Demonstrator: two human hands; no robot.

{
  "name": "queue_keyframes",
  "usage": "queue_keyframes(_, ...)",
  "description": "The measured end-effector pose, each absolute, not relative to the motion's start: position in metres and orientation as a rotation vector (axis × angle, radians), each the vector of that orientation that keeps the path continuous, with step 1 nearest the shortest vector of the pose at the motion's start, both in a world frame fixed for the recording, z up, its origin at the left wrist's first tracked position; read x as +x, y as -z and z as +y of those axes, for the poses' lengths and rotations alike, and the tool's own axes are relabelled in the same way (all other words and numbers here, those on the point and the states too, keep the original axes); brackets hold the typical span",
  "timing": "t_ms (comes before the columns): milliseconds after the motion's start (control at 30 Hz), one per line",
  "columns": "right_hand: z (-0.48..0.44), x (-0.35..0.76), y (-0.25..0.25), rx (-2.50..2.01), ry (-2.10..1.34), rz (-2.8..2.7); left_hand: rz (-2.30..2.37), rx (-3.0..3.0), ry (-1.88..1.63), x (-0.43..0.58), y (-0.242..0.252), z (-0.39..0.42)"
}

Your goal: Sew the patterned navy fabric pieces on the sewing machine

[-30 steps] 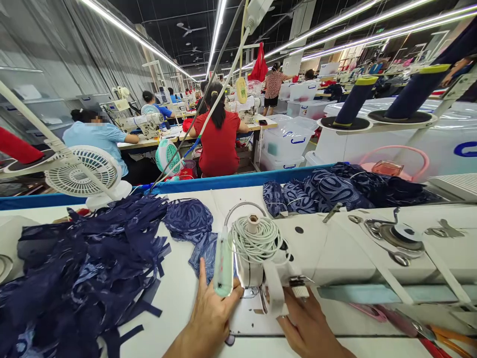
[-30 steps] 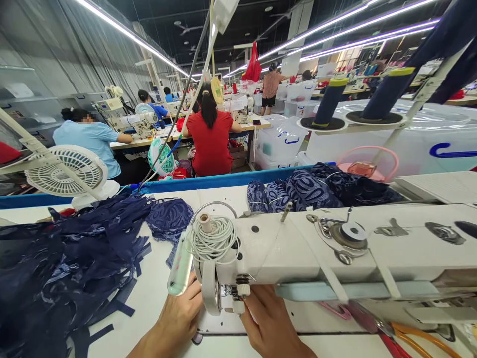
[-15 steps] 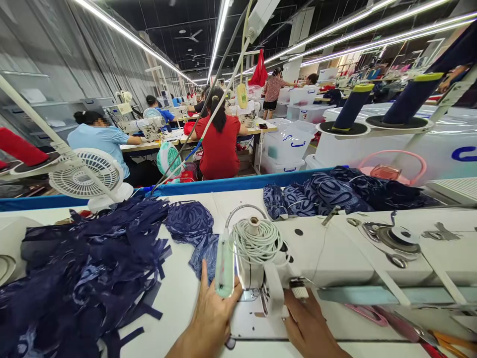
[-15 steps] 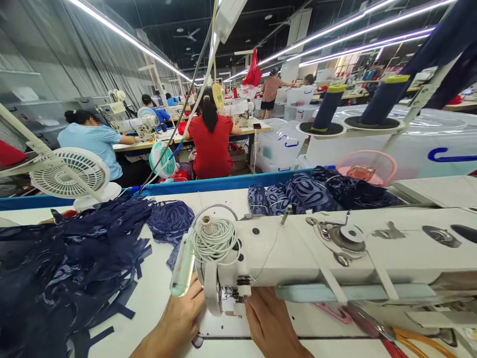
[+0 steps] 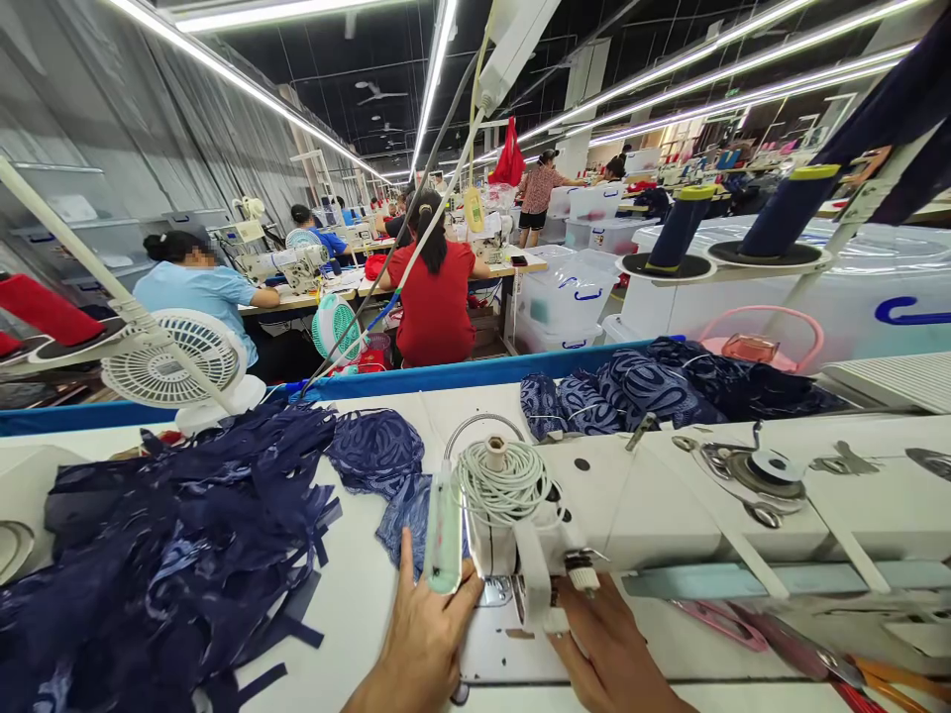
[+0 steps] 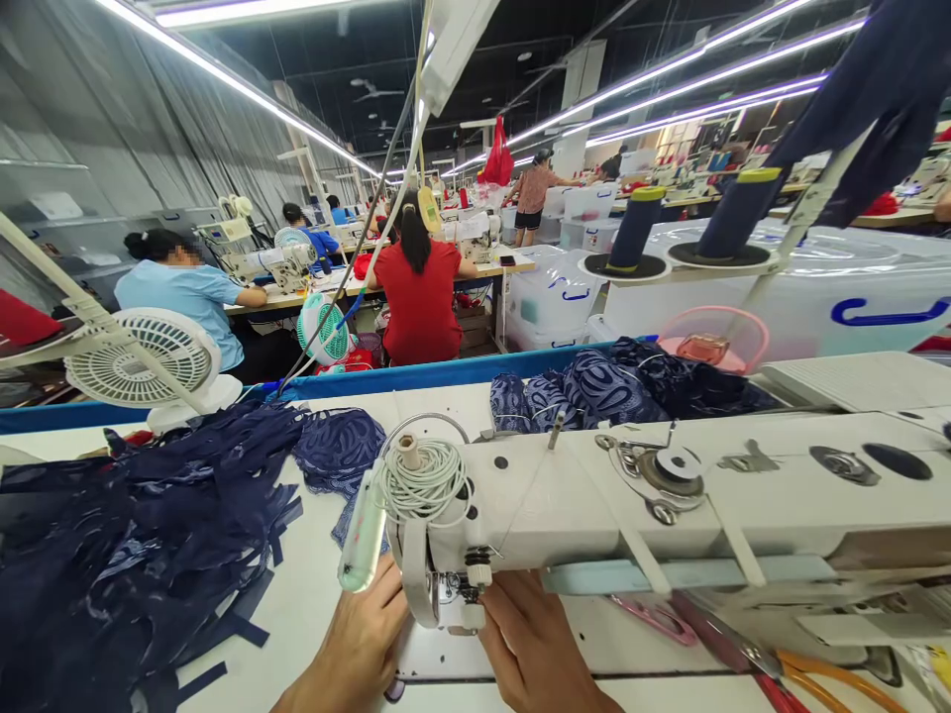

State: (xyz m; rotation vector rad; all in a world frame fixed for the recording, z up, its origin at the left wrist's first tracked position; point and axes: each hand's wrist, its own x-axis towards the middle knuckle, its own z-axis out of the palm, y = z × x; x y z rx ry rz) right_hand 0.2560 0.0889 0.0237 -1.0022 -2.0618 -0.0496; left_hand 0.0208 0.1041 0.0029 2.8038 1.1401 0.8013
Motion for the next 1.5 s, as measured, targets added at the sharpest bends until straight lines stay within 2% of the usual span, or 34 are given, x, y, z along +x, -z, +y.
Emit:
queue_keyframes(667, 0.089, 0.254, -0.016, -1.043, -0.035, -2.017, 1.184, 2.747, -0.768, 0.023, -0.002, 0.104)
queue_keyframes(933, 0.092, 0.251, -0.035, -1.003, 0.111, -2.031, 1.280, 2.749, -0.882, 0.023, -0.009, 0.100)
queue_keyframes(1267, 0.096, 0.251, -0.010, -1.019, 0.153, -2.043, 1.533, 2.865, -1.053, 0.023, 0.002, 0.107)
queue_keyframes(1500, 0.094, 0.250, -0.013, -0.829, 0.267, -2.135, 1.485, 2.715, -1.134, 0.004, -0.024, 0.087)
